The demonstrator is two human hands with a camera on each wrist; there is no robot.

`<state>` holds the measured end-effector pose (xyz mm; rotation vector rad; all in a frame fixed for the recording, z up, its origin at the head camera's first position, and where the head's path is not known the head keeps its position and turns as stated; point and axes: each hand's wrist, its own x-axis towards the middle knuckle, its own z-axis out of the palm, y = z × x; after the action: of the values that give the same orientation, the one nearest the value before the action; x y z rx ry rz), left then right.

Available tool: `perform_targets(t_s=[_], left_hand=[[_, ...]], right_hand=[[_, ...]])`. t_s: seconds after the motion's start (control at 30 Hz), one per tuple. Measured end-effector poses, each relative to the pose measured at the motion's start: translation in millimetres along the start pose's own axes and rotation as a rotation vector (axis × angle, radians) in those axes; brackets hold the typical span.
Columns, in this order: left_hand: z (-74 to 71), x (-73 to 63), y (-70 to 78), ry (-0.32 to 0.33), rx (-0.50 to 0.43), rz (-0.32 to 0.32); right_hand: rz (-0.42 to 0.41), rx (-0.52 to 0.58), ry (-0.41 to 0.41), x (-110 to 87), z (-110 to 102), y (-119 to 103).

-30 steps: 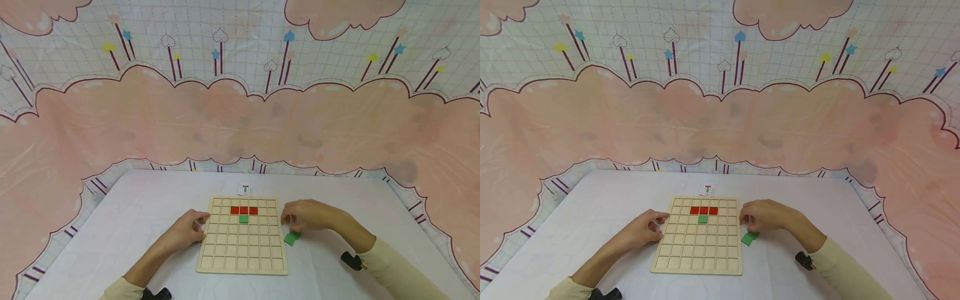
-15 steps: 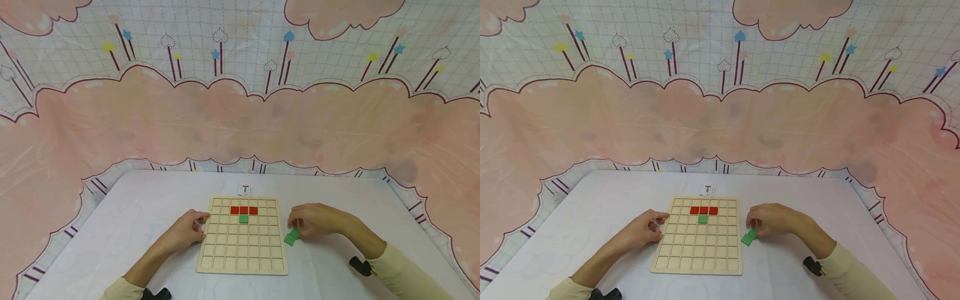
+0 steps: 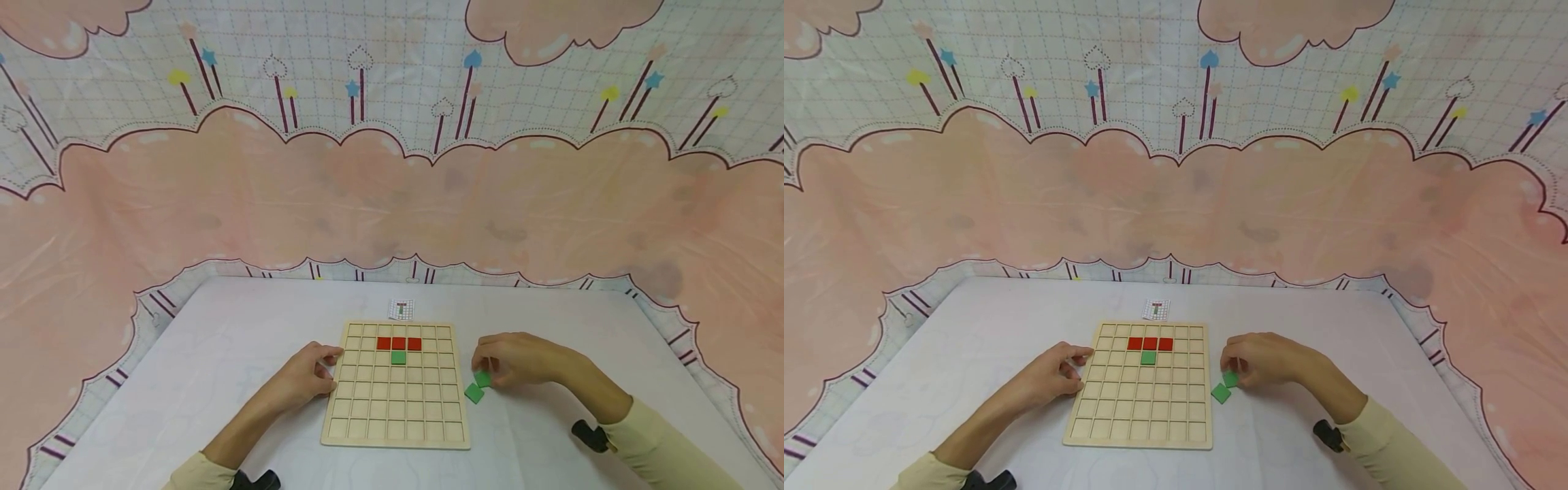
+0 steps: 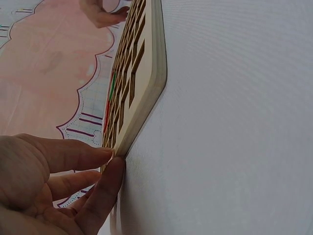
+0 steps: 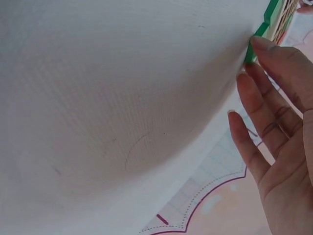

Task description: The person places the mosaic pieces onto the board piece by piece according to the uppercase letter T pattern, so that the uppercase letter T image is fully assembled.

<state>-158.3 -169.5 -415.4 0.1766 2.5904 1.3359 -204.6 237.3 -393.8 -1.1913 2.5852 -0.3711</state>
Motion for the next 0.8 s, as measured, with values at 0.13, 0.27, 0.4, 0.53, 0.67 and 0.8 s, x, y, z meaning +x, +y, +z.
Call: perform_targets(t_s=[0.13,0.27,0.4,0.53,0.67,0.8], left_hand=[[1.1,0.7,-0.4,0.01,0.009,-0.02],[1.6,1.4,-0.7,0.016,0.015,-0.025],[1.6,1.8,-0.6,0.017,0.018,-0.022],[1.7,1.6,0.0,0.016,0.019,-0.026],[1.8,0.9,0.9,0.016,0.017,-0.033],[1.9,0.1,2.0,0.017,0.012,-0.04]], right_hand=[[0.018,-0.005,-0.003,1.5,0.7,1.1],[0.026,-0.011,-0.004,2.8,0.5,1.8],[0.023,-0.014,-0.008,3.0,-0.4,1.7],[0.02,-0.021,-0.015,3.4,-0.8,1.2],[0.022,-0.027,-0.016,4.4,-0.9,1.0],[0.028,-0.037,-0.014,5.1,-1.0,1.4]])
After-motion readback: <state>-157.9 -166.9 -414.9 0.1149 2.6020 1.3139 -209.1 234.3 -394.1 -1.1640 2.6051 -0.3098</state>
